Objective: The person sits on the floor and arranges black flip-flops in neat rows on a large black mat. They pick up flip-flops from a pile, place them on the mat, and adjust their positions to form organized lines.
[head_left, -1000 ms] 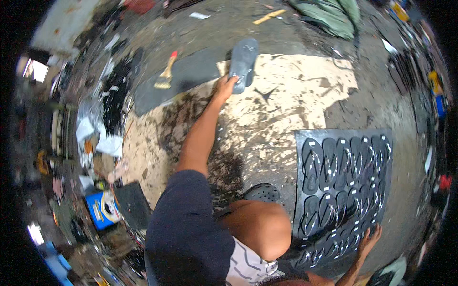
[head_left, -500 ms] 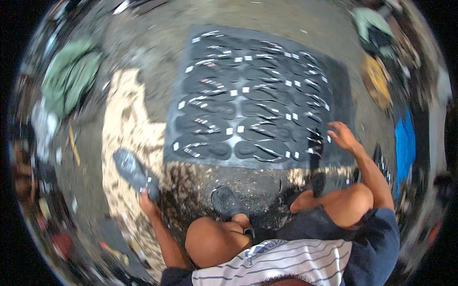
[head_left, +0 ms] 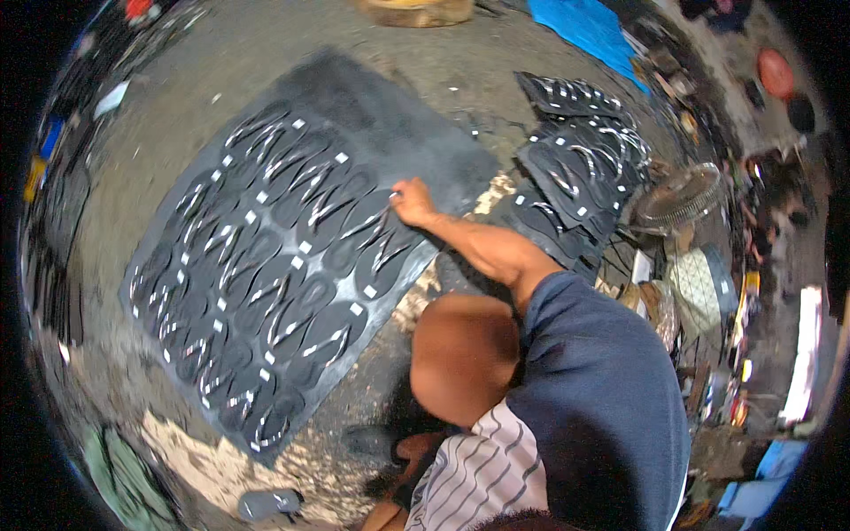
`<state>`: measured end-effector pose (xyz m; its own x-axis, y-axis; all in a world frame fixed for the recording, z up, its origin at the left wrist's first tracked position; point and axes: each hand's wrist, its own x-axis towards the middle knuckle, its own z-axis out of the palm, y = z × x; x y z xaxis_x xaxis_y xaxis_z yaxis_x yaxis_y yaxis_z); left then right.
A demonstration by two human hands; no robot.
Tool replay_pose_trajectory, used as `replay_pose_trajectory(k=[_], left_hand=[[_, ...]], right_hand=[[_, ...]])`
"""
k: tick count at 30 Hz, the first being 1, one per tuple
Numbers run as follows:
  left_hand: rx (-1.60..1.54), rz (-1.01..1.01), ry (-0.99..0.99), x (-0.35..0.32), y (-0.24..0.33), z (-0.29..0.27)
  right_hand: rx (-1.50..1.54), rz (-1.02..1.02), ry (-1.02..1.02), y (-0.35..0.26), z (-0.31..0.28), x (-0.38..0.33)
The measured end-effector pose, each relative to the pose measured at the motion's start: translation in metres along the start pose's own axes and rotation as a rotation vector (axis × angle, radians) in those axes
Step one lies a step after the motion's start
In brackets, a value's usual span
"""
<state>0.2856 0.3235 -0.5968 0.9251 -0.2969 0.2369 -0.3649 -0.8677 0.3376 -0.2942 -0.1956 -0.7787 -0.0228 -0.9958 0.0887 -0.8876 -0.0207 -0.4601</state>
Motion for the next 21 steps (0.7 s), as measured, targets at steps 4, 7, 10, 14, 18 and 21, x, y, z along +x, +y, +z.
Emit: replay_pose_trajectory(k=[4,7,10,14,18,21], left_hand=[[0.134,0.280,-0.008,0.050,0.078,-0.023],[0.306,0.563,-0.142,0.088,0.155,-0.024],[-0.397,0.538,-0.493,0.048,0.284,0.033],[-0.930,0.207,-0.856,-0.032,0.428,0.103],[-0.865,0.263,-1.158,-0.155,0.523,0.099],[-1.260,-0.141,-1.268,-0.210,0.546,0.123]], right_hand=[[0.203,-0.041,-0.056,0.006,-0.016,-0.007],[0.287,-0.049,-0.157,0.011,0.008,-0.019],[0.397,-0.182,-0.309,-0.023,0.011,-0.030],[0.552,-0.296,-0.986,-0.064,0.008,-0.018],[0.897,-0.520,-0.229,-0.110,-0.087,0.006],[0.774,-0.757,-0.071,-0.132,-0.124,0.020]])
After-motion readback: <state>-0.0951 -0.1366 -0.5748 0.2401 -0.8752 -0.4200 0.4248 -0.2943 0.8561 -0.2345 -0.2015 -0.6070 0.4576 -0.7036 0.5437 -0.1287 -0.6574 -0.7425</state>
